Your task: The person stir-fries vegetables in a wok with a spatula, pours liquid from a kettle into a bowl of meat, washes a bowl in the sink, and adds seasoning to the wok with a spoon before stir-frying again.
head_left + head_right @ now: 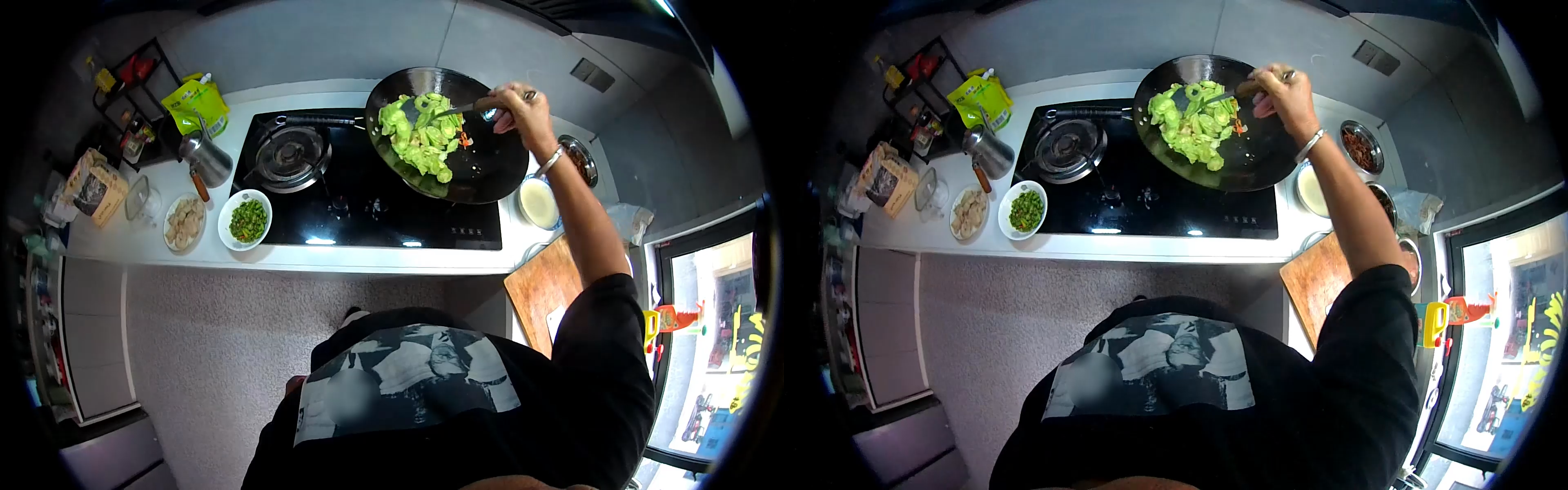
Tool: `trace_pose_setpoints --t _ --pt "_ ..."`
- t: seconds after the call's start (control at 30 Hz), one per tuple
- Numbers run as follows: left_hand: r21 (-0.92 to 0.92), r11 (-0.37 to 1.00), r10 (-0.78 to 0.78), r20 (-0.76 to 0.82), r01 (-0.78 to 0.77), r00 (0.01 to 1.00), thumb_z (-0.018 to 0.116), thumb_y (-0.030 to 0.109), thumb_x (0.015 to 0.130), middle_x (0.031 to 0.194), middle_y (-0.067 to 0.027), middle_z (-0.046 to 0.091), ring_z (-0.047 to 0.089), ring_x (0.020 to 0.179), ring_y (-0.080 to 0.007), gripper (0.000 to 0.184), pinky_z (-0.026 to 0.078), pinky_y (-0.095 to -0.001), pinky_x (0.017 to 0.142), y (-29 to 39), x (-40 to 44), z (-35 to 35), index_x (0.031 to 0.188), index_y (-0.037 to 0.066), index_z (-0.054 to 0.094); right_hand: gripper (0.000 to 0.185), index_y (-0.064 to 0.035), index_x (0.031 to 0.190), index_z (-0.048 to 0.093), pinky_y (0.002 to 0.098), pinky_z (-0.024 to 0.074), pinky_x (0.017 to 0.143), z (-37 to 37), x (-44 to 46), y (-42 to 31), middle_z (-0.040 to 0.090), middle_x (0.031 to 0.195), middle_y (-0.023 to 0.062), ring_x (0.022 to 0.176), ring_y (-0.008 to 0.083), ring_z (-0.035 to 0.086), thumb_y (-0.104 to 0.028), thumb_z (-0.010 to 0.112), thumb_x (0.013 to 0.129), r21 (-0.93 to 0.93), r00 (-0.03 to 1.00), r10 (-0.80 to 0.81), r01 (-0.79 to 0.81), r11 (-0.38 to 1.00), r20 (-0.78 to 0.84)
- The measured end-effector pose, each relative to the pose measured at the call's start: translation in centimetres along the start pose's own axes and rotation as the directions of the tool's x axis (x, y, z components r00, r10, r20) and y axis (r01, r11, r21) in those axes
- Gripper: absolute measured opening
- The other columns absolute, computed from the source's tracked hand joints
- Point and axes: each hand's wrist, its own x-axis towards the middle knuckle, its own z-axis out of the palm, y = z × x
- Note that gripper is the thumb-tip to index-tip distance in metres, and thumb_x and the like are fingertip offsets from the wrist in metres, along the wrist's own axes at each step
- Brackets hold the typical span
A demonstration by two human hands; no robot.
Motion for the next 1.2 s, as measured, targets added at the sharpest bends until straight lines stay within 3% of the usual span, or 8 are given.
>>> trace_pose_setpoints --t 0.17,0.4,0.53,0.6,0.7,0.97,1.13,1.2 --pt "0.007 1.000 0.010 0.004 -0.010 1.000 0.048 0.036 0.087 0.088 -0.0159 0.066 0.065 0.081 -0.0304 0.039 0.050 -0.0414 0.075 0.0 -0.2 0.6 0.093 0.001 0.064 0.021 0.0028 0.086 0.064 0.0258 0.0500 0.039 -1.4 -0.6 1.7 0.061 0.061 0.0105 0.044 0.0163 0.059 -0.016 0.055 0.085 -0.189 0.990 0.116 -0.130 0.973 -0.083" --pt "0.030 0.999 0.015 0.003 -0.015 1.000 0.050 0.035 0.086 0.088 -0.0161 0.066 0.065 0.080 -0.0306 0.037 0.050 -0.0415 0.074 -0.3 -0.4 0.3 0.093 0.002 0.063 0.028 0.0002 0.080 0.063 0.0227 0.0433 0.035 -4.6 -2.9 -0.5 0.059 0.056 0.0043 0.042 0.0096 0.054 -0.026 0.059 0.087 -0.509 0.993 0.046 -0.093 0.856 -0.105" --pt "0.048 0.998 0.038 0.022 -0.039 0.999 0.050 0.035 0.086 0.088 -0.0161 0.066 0.065 0.080 -0.0308 0.036 0.050 -0.0416 0.073 -0.1 0.3 -0.1 0.094 0.002 0.063 0.025 -0.0040 0.074 0.061 0.0231 0.0428 0.034 -2.7 -3.2 3.5 0.057 0.056 0.0055 0.041 0.0098 0.053 -0.027 0.066 0.083 -0.205 0.955 0.048 -0.112 0.972 -0.291" --pt "0.049 0.998 0.045 0.023 -0.046 0.999 0.051 0.034 0.086 0.088 -0.0162 0.065 0.065 0.080 -0.0308 0.036 0.050 -0.0416 0.073 0.1 0.7 -0.6 0.094 0.002 0.063 0.025 -0.0041 0.076 0.060 0.0229 0.0444 0.035 -2.4 -2.3 4.6 0.057 0.056 0.0067 0.041 0.0110 0.054 -0.028 0.067 0.083 -0.105 0.961 0.125 -0.155 0.982 -0.247" --pt "0.046 0.998 0.051 0.019 -0.052 0.998 0.051 0.034 0.086 0.087 -0.0162 0.065 0.065 0.079 -0.0309 0.035 0.051 -0.0417 0.072 0.4 1.4 -1.6 0.094 0.002 0.063 0.025 -0.0039 0.077 0.059 0.0234 0.0469 0.036 -3.3 -2.1 3.3 0.057 0.057 0.0076 0.040 0.0122 0.055 -0.028 0.067 0.082 -0.027 0.974 0.173 -0.179 0.983 -0.145" --pt "0.067 0.997 0.049 0.015 -0.050 0.999 0.052 0.033 0.085 0.087 -0.0164 0.065 0.065 0.079 -0.0312 0.033 0.051 -0.0418 0.071 0.0 0.2 -1.4 0.094 0.002 0.062 0.023 -0.0035 0.076 0.057 0.0252 0.0491 0.038 -1.6 -3.0 8.5 0.057 0.056 0.0080 0.040 0.0133 0.055 -0.024 0.066 0.082 0.177 0.908 0.122 -0.054 0.983 -0.401" --pt "0.083 0.995 0.056 0.033 -0.059 0.998 0.053 0.032 0.085 0.087 -0.0165 0.065 0.065 0.078 -0.0314 0.032 0.051 -0.0419 0.070 0.1 0.0 -1.1 0.095 0.003 0.062 0.017 -0.0023 0.075 0.060 0.0240 0.0469 0.042 -0.5 -4.0 7.5 0.060 0.059 0.0038 0.051 0.0095 0.058 -0.016 0.067 0.082 0.022 0.962 -0.050 0.058 0.998 -0.270" --pt "0.083 0.995 0.056 0.031 -0.058 0.998 0.054 0.032 0.085 0.087 -0.0165 0.064 0.065 0.078 -0.0314 0.032 0.051 -0.0419 0.070 0.2 -0.3 -1.4 0.095 0.003 0.062 0.017 -0.0023 0.077 0.061 0.0236 0.0468 0.042 -2.6 -3.9 7.3 0.060 0.058 0.0030 0.050 0.0077 0.057 -0.017 0.066 0.082 -0.316 0.947 -0.228 0.151 0.937 -0.225"
